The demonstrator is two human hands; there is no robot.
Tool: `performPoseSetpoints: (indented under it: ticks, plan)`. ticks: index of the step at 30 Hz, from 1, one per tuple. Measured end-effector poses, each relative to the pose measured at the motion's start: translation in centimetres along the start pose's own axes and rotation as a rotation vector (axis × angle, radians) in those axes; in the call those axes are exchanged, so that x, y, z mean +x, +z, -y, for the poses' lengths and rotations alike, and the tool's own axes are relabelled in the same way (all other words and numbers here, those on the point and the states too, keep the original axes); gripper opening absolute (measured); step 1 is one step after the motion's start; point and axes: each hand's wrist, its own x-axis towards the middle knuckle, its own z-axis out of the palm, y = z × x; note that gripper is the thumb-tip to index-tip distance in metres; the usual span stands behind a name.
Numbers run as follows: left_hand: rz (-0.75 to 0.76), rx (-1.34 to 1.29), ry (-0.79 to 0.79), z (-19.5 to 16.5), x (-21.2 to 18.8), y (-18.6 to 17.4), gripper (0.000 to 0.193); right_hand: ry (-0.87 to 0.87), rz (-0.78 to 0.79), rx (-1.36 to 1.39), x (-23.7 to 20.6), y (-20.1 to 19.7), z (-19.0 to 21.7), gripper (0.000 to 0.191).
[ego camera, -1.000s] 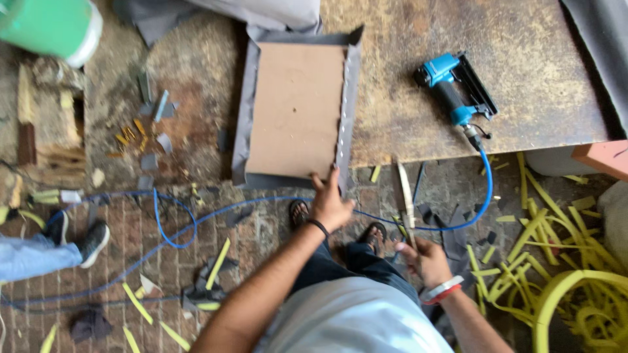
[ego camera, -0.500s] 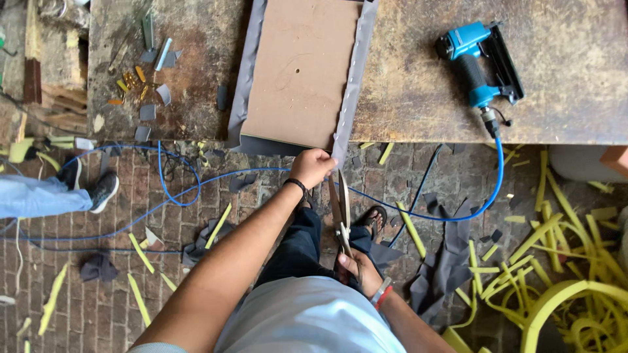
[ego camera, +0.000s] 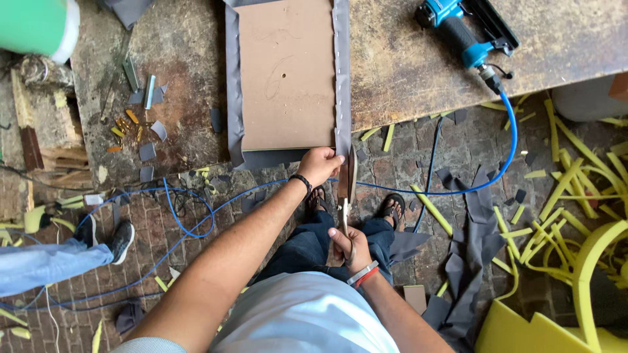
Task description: The person stretches gray fabric over a wooden panel and staples it in place using a pneumatic nail gun, working around the edges. They then use shears to trim the excess fabric from the panel's border and continue folding and stapling the remaining sides.
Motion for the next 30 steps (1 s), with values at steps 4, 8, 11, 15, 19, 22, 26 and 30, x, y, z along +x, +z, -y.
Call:
performPoseSetpoints:
  ticks: [4, 8, 11, 15, 19, 22, 26, 30]
  plan:
    - [-0.008, 0.050, -0.038, 0.4, -0.6, -0.4, 0.023, 0.005, -0.029, -0.048, -1.5, 1.0, 0.4, 0.045]
    - [0.000, -0.033, -0.051, 0.1, -1.0, -0.6, 0.020, 0.067, -0.031, 0.000, -2.6, 0.6, 1.9, 0.043]
    - [-0.024, 0.001, -0.058, -0.5, -1.3, -0.5, 0.021, 0.093, -0.040, -0.112, -2.9, 0.0, 3.0, 0.043]
    - [-0.056, 0.077, -0.084, -1.2, -1.5, -0.6, 0.023, 0.120, -0.008, -0.133, -3.3, -1.0, 4.1, 0.045]
    - [-0.067, 0.011, -0.074, -1.2, -1.5, -0.8, 0.023, 0.131, 0.028, -0.161, -3.4, -2.0, 5.3, 0.045]
    - [-0.066, -0.056, -0.076, -1.0, -1.5, -1.0, 0.022, 0.167, 0.012, -0.277, -3.4, -2.1, 5.9, 0.047]
    - [-0.056, -0.062, -0.109, -0.8, -1.4, -1.3, 0.022, 0.216, 0.024, -0.259, -3.3, -2.5, 6.9, 0.048]
    - [-0.034, -0.043, -0.147, -1.0, -1.5, -1.8, 0.022, 0.244, 0.056, -0.368, -2.5, -4.6, 8.4, 0.046]
